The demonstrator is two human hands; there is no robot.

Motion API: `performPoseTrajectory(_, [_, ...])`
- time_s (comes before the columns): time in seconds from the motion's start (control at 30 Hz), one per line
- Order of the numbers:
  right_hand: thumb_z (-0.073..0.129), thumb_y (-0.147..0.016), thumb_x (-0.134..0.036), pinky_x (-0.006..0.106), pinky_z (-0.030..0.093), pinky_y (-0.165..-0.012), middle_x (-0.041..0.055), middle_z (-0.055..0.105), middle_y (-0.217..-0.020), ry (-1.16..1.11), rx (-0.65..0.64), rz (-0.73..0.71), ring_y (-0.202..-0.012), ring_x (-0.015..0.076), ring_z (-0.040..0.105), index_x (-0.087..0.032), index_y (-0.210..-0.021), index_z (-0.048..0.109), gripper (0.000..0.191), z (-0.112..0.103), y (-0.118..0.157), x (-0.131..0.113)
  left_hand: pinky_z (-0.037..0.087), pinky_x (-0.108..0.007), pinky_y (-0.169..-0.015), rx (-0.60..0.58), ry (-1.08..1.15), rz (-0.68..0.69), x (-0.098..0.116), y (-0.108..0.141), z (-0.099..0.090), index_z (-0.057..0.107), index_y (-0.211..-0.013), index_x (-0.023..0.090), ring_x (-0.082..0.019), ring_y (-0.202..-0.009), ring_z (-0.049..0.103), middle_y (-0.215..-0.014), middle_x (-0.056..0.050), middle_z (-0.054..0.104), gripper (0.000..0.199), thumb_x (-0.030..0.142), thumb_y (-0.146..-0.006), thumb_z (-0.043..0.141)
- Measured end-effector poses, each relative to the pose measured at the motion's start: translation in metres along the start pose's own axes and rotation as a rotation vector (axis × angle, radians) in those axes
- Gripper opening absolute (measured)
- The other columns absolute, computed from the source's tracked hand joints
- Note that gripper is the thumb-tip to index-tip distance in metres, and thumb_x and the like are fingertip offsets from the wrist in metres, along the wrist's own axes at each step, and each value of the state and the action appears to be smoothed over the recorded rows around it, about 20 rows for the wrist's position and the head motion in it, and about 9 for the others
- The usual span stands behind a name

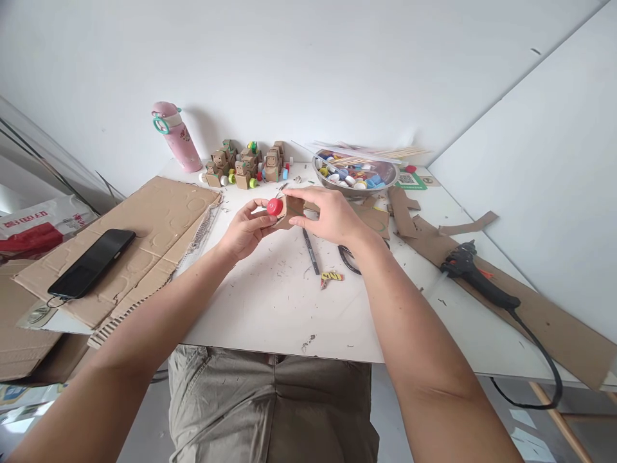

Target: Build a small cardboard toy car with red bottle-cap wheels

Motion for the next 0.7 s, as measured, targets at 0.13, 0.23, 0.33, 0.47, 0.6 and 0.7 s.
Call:
performPoseTrajectory(0.13, [0.079,-0.09,-0.032,0.053,0.06,-0.114,0.0041,0.082,-0.138,0.007,-0.011,-0.008,-0.127,0.0331,0.076,-0.033,-0.139,0.079,0.048,0.0001,0.0002,-0.0009,0.056,-0.045,-0.106,0.012,0.024,-0.013,0.0002,0.0001,0.0011,0.059,-0.089,0.024,-0.017,-0.083,0.077,-0.083,0.005,0.079,0.046,0.013,-0.061,0.095])
performPoseTrajectory(0.23, [0.079,-0.09,-0.031,0.054,0.06,-0.114,0.004,0.081,-0.138,-0.001,-0.019,0.003,-0.128,0.0333,0.076,-0.034,-0.14,0.078,0.049,0.0001,0.0001,-0.0013,0.056,-0.047,-0.109,0.013,0.033,-0.021,0.0009,0.001,0.0022,0.06,-0.088,0.024,-0.018,-0.084,0.078,-0.08,0.005,0.079,0.045,0.012,-0.062,0.095])
performPoseTrajectory(0.33, [0.08,-0.091,-0.03,0.055,0.059,-0.115,0.0042,0.081,-0.138,-0.013,-0.024,0.005,-0.128,0.0332,0.076,-0.034,-0.141,0.078,0.05,0.0005,0.0,-0.0012,0.056,-0.049,-0.11,0.013,0.041,-0.018,0.0011,0.0017,0.0029,0.06,-0.088,0.024,-0.019,-0.085,0.08,-0.078,0.005,0.079,0.046,0.013,-0.061,0.096])
performPoseTrajectory(0.47, [0.078,-0.092,-0.03,0.053,0.061,-0.113,0.004,0.081,-0.139,-0.011,-0.032,-0.006,-0.126,0.0322,0.077,-0.034,-0.142,0.077,0.051,0.0024,0.0,-0.001,0.057,-0.048,-0.11,0.021,0.041,-0.009,0.0005,0.0017,0.0029,0.057,-0.086,0.024,-0.019,-0.085,0.082,-0.077,0.008,0.079,0.048,0.014,-0.062,0.097])
performPoseTrajectory(0.6, [0.078,-0.092,-0.028,0.054,0.062,-0.111,0.0049,0.08,-0.141,0.014,-0.025,-0.019,-0.126,0.0325,0.077,-0.033,-0.143,0.076,0.051,0.0054,-0.0004,-0.0011,0.059,-0.047,-0.109,0.029,0.038,-0.011,0.0004,0.0026,0.0035,0.057,-0.086,0.024,-0.018,-0.083,0.082,-0.077,0.008,0.079,0.049,0.015,-0.06,0.098])
performPoseTrajectory(0.7, [0.079,-0.091,-0.029,0.054,0.062,-0.112,0.0045,0.081,-0.14,0.036,-0.013,-0.022,-0.127,0.0328,0.076,-0.033,-0.142,0.077,0.051,0.0071,-0.0009,-0.0014,0.059,-0.049,-0.112,0.046,0.049,-0.018,0.0016,0.0046,0.0057,0.057,-0.085,0.024,-0.019,-0.083,0.082,-0.077,0.006,0.079,0.048,0.013,-0.061,0.098])
Point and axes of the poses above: each hand's wrist, its own y-axis away from the middle knuckle, its own z-axis out of the palm, x = y × z, the point moved 1 cm from there along -y, towards the middle knuckle
